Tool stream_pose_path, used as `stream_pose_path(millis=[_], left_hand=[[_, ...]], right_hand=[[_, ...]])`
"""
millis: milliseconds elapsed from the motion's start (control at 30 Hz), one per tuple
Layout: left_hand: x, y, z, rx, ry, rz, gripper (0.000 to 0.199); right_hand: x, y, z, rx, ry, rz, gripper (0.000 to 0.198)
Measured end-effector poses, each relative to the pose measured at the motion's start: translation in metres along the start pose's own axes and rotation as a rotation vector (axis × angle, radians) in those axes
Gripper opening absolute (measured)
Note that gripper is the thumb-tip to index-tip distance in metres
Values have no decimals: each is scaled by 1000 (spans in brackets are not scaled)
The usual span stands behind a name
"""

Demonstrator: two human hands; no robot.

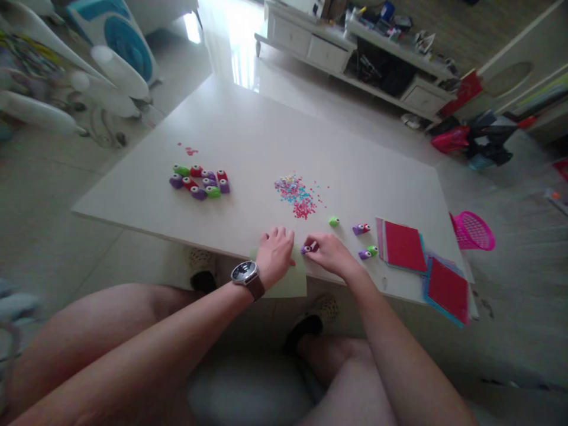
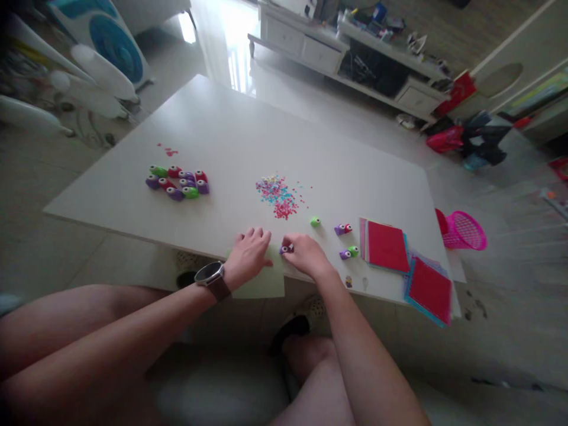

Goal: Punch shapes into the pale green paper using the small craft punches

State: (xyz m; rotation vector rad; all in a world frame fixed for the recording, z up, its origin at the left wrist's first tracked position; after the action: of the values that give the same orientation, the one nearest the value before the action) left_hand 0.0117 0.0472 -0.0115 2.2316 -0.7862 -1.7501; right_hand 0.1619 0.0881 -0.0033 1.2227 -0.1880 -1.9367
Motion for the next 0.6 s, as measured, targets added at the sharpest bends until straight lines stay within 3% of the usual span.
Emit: stream_pose_path(millis=[100,300,600], left_hand=[[-1,0,1,18,12,-1,51],[9,-3,5,45,149,164,13],[13,-6,6,95,195,137,13]], right_hand=[[2,-1,-1,-33,-47,13,11],[0,-3,-7,23,-233,43,7],[1,-3,-13,71,-334,107,12]])
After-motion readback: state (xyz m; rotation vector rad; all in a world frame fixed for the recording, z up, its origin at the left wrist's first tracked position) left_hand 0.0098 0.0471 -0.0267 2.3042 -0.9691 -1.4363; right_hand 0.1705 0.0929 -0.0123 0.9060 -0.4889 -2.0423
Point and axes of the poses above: each hand's wrist, its own y-axis away from the middle knuckle, its own x-axis out of the palm, z = x × y, the point moved 5 cm from there along -y, towards the middle knuckle, and after that the axes turned 15 degrees about z, right-handed, at the moved point
